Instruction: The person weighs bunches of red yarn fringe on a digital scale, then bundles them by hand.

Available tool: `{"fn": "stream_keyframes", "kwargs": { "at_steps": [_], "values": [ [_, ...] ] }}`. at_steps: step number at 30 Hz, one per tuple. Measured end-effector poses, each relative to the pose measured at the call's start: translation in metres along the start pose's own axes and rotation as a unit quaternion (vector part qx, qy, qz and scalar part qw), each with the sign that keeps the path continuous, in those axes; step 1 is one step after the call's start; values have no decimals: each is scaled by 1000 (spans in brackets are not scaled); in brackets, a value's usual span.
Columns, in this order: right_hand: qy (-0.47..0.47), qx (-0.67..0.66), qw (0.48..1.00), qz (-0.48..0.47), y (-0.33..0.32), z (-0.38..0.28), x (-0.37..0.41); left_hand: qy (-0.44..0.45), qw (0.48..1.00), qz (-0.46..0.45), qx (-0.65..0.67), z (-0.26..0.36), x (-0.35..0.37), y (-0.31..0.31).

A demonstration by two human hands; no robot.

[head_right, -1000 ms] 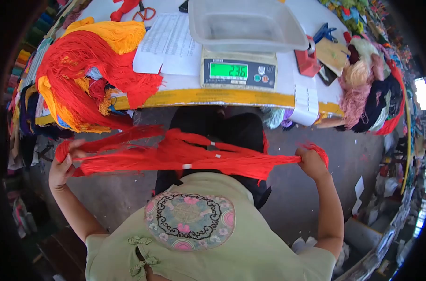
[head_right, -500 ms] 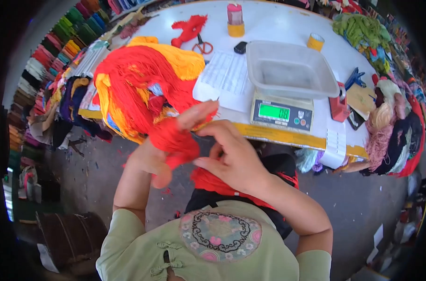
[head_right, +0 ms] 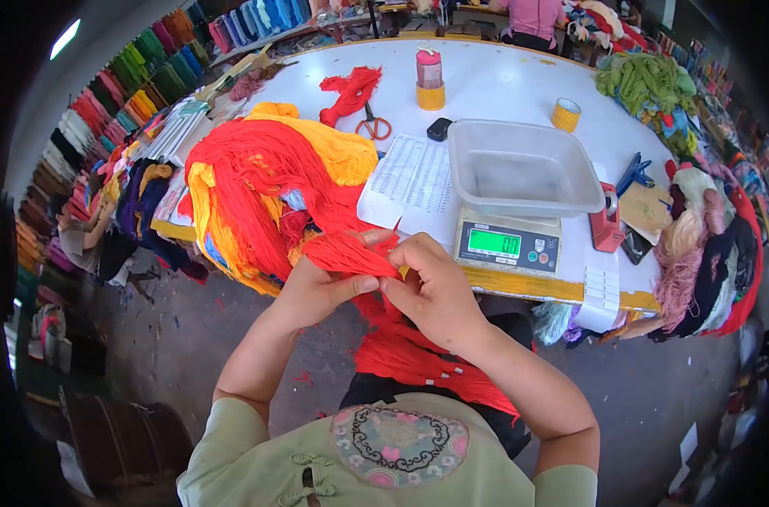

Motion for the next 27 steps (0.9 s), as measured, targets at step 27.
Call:
{"fn": "stream_keyframes", "kwargs": {
  "at_steps": [27],
  "values": [
    [173, -99, 969, -150, -13, 28, -9, -185, 931, -34, 312, -28, 10, 37]
  ]
}}
Point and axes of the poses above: each hand's wrist, its own x-axis away from the middle knuckle, its own y-axis out of the palm, z = x × y, the point moved 7 cm from there along -x, towards the middle knuckle, and after that the axes turned 15 degrees about y, right-handed, at the moved point
